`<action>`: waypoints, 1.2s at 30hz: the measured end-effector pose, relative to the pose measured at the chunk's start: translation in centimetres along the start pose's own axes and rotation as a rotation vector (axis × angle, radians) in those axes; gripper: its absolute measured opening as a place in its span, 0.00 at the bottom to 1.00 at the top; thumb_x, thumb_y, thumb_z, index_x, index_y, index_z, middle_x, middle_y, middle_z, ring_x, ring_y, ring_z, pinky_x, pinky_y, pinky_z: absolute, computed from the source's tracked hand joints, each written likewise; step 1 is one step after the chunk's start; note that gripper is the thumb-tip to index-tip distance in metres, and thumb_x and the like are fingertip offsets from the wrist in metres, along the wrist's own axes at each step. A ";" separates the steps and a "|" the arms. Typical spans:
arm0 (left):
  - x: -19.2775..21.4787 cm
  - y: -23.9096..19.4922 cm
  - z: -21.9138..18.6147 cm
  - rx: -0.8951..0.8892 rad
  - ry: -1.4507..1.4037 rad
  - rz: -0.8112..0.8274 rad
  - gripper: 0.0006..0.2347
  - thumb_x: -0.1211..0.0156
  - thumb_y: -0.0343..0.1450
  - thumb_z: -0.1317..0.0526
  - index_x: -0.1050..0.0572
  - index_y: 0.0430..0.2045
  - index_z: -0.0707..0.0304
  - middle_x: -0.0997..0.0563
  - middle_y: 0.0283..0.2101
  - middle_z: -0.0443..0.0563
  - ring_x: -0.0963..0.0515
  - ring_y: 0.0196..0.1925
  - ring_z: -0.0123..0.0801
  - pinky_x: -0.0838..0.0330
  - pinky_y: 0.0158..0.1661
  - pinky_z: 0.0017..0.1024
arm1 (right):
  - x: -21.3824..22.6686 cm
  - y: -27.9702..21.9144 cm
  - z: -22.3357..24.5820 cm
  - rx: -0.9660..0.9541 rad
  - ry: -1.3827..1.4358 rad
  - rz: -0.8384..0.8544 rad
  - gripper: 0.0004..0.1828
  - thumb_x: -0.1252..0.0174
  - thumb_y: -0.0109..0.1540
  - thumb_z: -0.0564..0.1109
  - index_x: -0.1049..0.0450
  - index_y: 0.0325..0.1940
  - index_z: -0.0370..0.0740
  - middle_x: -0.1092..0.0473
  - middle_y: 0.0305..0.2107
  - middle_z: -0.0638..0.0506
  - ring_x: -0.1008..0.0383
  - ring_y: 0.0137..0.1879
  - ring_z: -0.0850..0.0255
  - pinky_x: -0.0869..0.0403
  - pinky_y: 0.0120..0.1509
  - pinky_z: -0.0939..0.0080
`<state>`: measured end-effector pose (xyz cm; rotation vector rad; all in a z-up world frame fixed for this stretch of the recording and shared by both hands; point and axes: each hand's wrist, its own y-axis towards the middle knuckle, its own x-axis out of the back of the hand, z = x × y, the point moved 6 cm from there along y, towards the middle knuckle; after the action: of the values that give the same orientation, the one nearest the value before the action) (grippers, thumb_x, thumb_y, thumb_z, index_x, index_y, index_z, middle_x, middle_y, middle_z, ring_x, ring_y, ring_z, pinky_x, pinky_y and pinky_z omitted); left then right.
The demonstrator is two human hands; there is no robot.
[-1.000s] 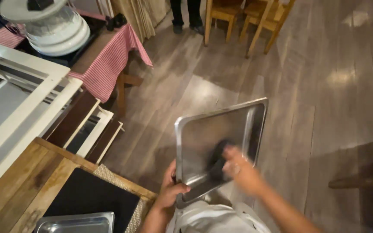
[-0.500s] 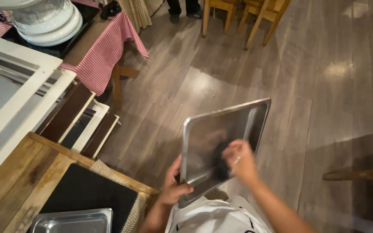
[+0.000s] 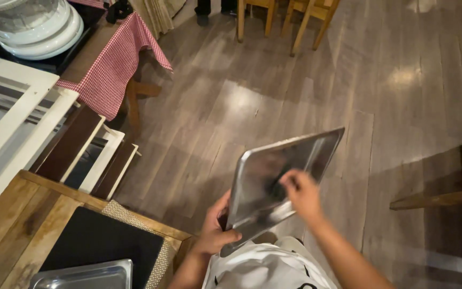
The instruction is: The person scrubs a rectangular metal tray with a dark sponge, wiping the interior and exterior surfaces. They rotate the tray to clean different sides, then place it on a wooden table and continue scrubbing the bottom and edges before lifting it again.
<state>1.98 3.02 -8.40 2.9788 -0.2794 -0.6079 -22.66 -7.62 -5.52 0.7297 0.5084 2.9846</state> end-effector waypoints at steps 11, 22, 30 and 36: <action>-2.9 1.5 -3.7 -0.019 -0.010 0.002 0.44 0.33 0.55 0.71 0.42 0.72 0.72 0.26 0.62 0.56 0.28 0.65 0.37 0.38 0.65 0.35 | -2.7 -4.0 5.2 0.315 -0.028 0.057 0.18 0.31 0.57 0.41 0.23 0.50 0.38 0.27 0.45 0.45 0.25 0.50 0.52 0.26 0.51 0.57; -3.7 0.9 -3.8 0.004 0.084 0.058 0.45 0.35 0.53 0.75 0.43 0.72 0.73 0.26 0.65 0.56 0.29 0.67 0.35 0.42 0.67 0.30 | 1.6 4.7 -9.1 -0.313 0.733 -0.553 0.21 0.37 0.64 0.34 0.32 0.60 0.32 0.28 0.35 0.55 0.29 0.39 0.71 0.29 0.46 0.72; -5.3 1.6 -4.5 0.000 0.088 -0.014 0.42 0.45 0.55 0.79 0.45 0.72 0.74 0.31 0.68 0.51 0.35 0.71 0.29 0.48 0.68 0.25 | -6.4 2.3 2.4 -0.233 1.076 -0.230 0.22 0.40 0.58 0.28 0.33 0.55 0.35 0.27 0.43 0.51 0.25 0.49 0.68 0.26 0.56 0.70; -4.9 0.2 -1.5 0.121 -0.097 -0.054 0.43 0.42 0.57 0.78 0.46 0.74 0.72 0.30 0.65 0.52 0.31 0.65 0.31 0.43 0.65 0.28 | -8.2 1.2 -7.1 -0.288 0.819 -0.364 0.13 0.39 0.63 0.29 0.29 0.51 0.34 0.32 0.34 0.56 0.33 0.37 0.70 0.32 0.43 0.70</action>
<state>-1.89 3.88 -5.11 3.0866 -0.2517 -0.7692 -18.51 -11.72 -14.70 -0.5741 0.1693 2.7802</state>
